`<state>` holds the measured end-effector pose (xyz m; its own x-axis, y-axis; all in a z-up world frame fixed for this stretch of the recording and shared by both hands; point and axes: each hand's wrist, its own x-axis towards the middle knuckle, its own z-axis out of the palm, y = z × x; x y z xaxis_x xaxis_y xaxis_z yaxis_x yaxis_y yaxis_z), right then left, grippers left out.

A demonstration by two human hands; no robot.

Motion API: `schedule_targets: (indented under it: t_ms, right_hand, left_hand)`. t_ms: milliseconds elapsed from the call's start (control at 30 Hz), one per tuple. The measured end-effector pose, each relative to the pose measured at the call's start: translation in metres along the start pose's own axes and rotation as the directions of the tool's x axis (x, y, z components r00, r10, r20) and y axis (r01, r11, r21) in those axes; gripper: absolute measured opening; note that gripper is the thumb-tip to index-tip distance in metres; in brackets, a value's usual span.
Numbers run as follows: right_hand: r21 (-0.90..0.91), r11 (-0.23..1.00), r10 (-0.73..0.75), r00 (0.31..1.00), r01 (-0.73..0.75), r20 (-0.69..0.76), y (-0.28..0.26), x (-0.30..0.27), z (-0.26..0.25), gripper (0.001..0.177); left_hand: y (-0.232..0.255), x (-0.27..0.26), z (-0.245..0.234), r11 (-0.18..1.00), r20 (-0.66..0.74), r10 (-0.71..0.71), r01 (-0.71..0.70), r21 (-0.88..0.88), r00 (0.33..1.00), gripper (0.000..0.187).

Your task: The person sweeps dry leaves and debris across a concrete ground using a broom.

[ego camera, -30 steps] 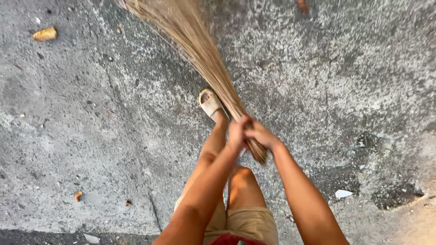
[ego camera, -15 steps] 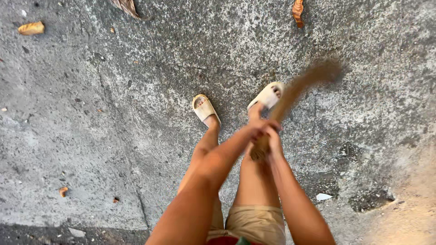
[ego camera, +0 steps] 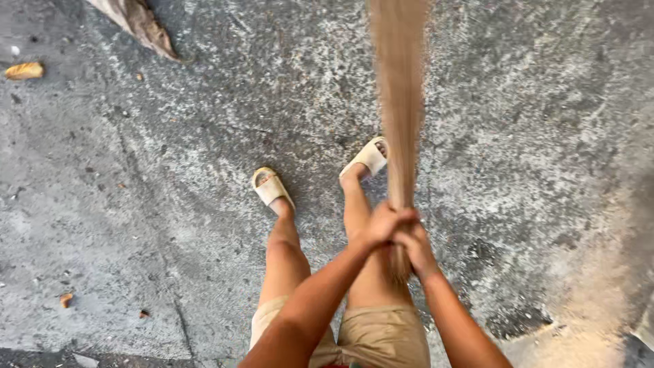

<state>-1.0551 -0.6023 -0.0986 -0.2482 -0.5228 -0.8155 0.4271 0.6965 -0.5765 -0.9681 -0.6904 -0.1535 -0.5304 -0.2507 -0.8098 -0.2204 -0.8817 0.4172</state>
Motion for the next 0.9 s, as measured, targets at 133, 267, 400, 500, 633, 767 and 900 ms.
schedule_targets:
  t_ms: [133, 267, 400, 500, 633, 767, 900]
  right_hand:
    - [0.382, 0.910, 0.293, 0.902, -0.162, -0.316, 0.029, -0.049, -0.087, 0.034]
    - [0.531, 0.810, 0.442, 0.855, -0.249, -0.273, 0.013, 0.012, -0.108, 0.032]
    - [-0.028, 0.973, 0.230, 0.971, -0.229, 0.068, -0.019, 0.147, -0.021, 0.034]
    - [-0.397, 0.917, 0.218, 0.880, -0.038, 0.421, -0.069, 0.232, 0.047, 0.041]
    - [-0.152, 0.985, 0.013, 0.842, 0.083, 0.539, -0.116, 0.238, 0.051, 0.038]
    - [0.124, 0.990, -0.102, 0.927, 0.060, 0.362, -0.127, 0.148, -0.038, 0.052]
    - [0.169, 0.985, 0.051, 0.993, -0.032, -0.108, -0.118, 0.057, -0.103, 0.046]
  left_hand:
    - [-0.038, 0.029, 0.110, 0.908, 0.260, -0.360, 0.274, 0.316, 0.896, 0.049]
    - [-0.054, 0.114, 0.089, 0.908, 0.369, -0.419, 0.372, 0.195, 0.830, 0.046]
    - [-0.005, 0.141, -0.037, 0.946, 0.075, -0.064, 0.084, -0.314, 0.995, 0.043]
    - [0.064, 0.128, -0.092, 0.859, -0.317, 0.089, -0.234, -0.456, 0.944, 0.041]
    - [0.119, 0.133, -0.090, 0.811, -0.323, 0.237, -0.370, -0.454, 0.916, 0.036]
    - [0.095, 0.123, 0.010, 0.956, -0.270, 0.276, -0.292, -0.021, 0.923, 0.037]
    - [0.082, 0.113, 0.115, 0.989, 0.179, 0.052, -0.076, 0.127, 0.983, 0.039]
